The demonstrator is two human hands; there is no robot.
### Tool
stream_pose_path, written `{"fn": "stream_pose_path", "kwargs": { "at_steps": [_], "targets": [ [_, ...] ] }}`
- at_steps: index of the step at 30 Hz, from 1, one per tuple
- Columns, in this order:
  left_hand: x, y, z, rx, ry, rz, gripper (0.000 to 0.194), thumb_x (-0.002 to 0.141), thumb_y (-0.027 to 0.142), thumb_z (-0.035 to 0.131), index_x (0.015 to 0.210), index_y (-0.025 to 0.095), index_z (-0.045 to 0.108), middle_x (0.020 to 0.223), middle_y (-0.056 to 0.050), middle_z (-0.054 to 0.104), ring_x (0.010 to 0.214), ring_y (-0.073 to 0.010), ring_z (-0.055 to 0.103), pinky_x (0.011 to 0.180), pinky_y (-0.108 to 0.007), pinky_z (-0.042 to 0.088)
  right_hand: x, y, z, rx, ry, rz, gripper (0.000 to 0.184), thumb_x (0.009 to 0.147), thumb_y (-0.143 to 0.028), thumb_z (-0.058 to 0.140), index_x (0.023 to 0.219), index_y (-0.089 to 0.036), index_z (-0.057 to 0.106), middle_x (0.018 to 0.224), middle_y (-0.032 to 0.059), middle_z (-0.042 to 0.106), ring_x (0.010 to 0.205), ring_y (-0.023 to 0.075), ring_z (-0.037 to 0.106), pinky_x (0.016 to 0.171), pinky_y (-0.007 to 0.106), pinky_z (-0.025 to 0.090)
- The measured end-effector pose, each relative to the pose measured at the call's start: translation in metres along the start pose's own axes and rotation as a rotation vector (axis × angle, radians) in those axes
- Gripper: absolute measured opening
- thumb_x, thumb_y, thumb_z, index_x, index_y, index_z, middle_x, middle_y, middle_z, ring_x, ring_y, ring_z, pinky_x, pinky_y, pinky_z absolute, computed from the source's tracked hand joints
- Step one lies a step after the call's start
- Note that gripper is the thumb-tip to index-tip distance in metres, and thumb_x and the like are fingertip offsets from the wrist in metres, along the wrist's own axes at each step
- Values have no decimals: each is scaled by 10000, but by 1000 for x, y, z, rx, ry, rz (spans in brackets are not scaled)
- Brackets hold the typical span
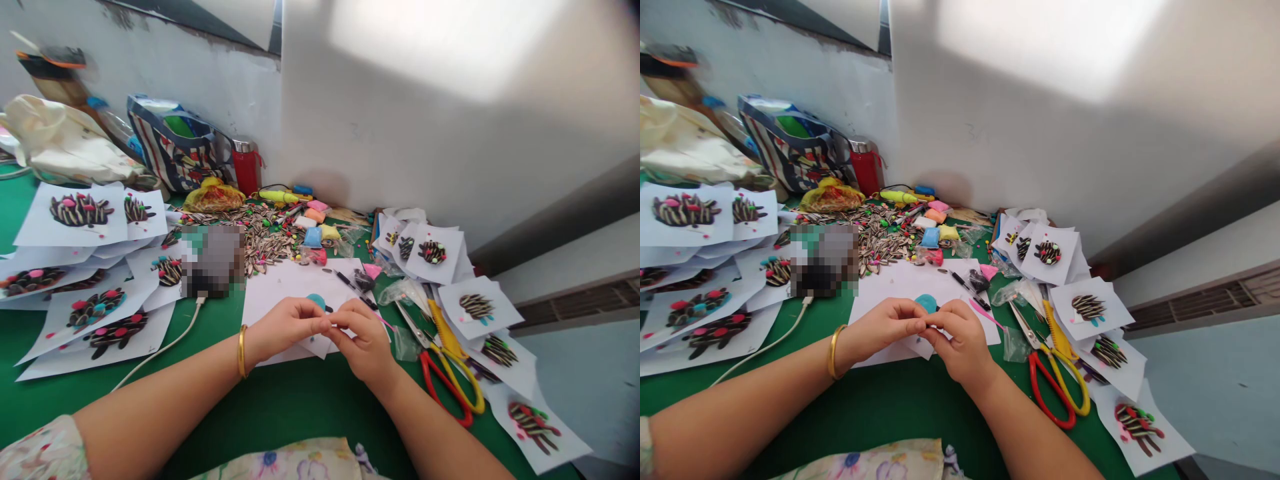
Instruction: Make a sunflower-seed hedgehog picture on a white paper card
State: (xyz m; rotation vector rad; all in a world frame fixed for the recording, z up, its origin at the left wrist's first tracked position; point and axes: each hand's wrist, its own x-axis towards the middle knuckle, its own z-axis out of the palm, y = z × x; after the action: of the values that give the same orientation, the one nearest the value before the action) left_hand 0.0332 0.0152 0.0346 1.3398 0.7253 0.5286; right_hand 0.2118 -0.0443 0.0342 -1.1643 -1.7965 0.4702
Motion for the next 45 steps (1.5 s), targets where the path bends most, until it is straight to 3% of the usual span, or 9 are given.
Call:
{"fn": "stream_pose_path", "kwargs": {
  "at_steps": [3, 8, 14, 20, 26, 33, 39, 45],
  "targets": [
    [0, 1, -1, -19, -5, -17, 377, 703, 487, 744, 818, 129, 711, 745, -37, 684, 693, -147, 583, 656, -263, 447, 0, 1, 0, -39, 25, -18, 113, 870, -313, 659, 935, -253, 729, 803, 30, 593, 736, 169, 584, 651, 309, 497],
    [0, 1, -3, 43, 55, 27, 353, 806, 488, 652, 771, 140, 703, 744, -27, 676, 715, -142, 582, 688, -253, 449, 0, 2, -1, -59, 11, -41, 213, 883, -298, 645, 1083, -255, 704, 834, 39, 609, 767, 176, 587, 681, 320, 501],
    [1, 2, -1, 94, 70, 56, 396, 855, 498, 571, 746, 137, 691, 708, -24, 651, 703, -142, 564, 693, -258, 441, 3, 2, -1, -11, 65, -27, 70, 870, -261, 659, 893, -228, 716, 784, 24, 597, 724, 161, 577, 644, 303, 483],
    [0, 4, 0, 3, 30, 22, 298, 762, 430, 701, 802, 135, 703, 751, -21, 673, 704, -137, 568, 663, -242, 427, 2, 1, 0, -27, 60, 4, 100, 843, -238, 690, 939, -227, 714, 793, 16, 579, 715, 152, 560, 656, 295, 479],
    [0, 3, -1, 11, 41, 23, 349, 827, 466, 626, 813, 131, 725, 776, -42, 688, 754, -151, 584, 726, -258, 447, 2, 0, -2, -38, 48, -13, 110, 879, -213, 637, 946, -232, 723, 807, 22, 598, 746, 155, 575, 669, 291, 477],
    [1, 1, -1, -22, 61, 4, 292, 761, 428, 706, 811, 140, 719, 773, -26, 687, 731, -144, 585, 700, -249, 442, 4, 0, 1, -18, 6, 32, 160, 858, -220, 664, 1012, -234, 707, 837, 17, 581, 752, 148, 563, 700, 294, 482],
    [2, 0, -2, 35, 62, 7, 314, 791, 450, 674, 823, 144, 734, 784, -33, 695, 746, -150, 588, 702, -252, 443, 3, 2, 1, -33, 19, 36, 96, 875, -244, 647, 930, -242, 727, 809, 18, 592, 754, 155, 573, 689, 298, 484],
    [2, -2, -2, 38, 92, -1, 279, 785, 416, 693, 817, 140, 729, 791, -36, 711, 748, -149, 605, 711, -250, 456, 2, 6, 0, -65, 6, 9, 179, 876, -267, 652, 1042, -247, 715, 861, 33, 617, 795, 166, 594, 712, 306, 497]
  ]
}}
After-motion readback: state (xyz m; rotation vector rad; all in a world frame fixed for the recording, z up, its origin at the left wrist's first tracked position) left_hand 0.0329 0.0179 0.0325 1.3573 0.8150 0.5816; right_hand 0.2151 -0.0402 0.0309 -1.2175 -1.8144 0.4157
